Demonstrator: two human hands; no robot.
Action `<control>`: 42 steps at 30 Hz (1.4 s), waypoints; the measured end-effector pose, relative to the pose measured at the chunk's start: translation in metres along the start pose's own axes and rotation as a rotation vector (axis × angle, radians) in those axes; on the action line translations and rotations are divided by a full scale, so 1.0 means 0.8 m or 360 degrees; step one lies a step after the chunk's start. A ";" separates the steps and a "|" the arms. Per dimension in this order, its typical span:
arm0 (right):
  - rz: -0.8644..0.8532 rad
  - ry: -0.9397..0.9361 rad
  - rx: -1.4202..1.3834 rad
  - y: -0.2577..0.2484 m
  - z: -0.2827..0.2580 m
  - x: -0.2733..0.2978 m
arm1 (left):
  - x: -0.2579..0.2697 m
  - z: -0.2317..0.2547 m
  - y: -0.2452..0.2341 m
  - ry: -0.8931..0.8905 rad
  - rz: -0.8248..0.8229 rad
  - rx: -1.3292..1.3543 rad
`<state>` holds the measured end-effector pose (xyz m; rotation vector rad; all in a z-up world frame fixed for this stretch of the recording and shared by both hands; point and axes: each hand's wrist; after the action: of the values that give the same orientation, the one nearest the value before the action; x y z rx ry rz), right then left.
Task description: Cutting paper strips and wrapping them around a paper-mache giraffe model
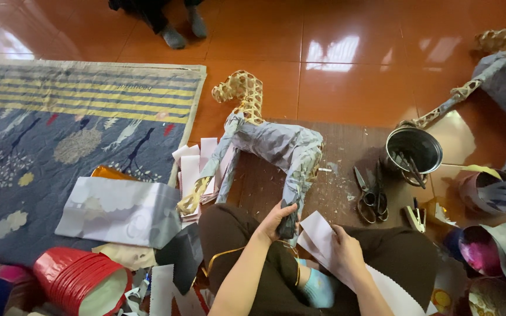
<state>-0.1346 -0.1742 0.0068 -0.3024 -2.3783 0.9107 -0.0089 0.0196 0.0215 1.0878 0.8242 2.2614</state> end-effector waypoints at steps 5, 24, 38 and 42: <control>0.0012 -0.0008 0.0159 0.017 0.025 -0.017 | 0.004 0.001 0.004 -0.0024 -0.0012 0.0054; -0.0023 -0.0024 0.0159 0.018 0.022 -0.015 | 0.003 0.002 0.000 -0.0007 0.0013 -0.0048; -0.0002 -0.0060 0.0145 0.000 -0.016 0.016 | 0.013 -0.002 0.014 0.0196 0.0101 -0.0098; 0.0041 -0.0294 0.0475 0.056 0.090 -0.060 | 0.012 -0.007 0.012 0.0248 0.0093 -0.0077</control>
<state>-0.1373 -0.1984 -0.0874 -0.1370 -2.3608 1.3373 -0.0202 0.0172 0.0306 0.9345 0.8036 2.4266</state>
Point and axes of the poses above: each hand's wrist, its own x-axis away from the middle knuckle, its own y-axis out of the palm, z = x × y, and after that the axes turned 2 degrees about -y, right-handed
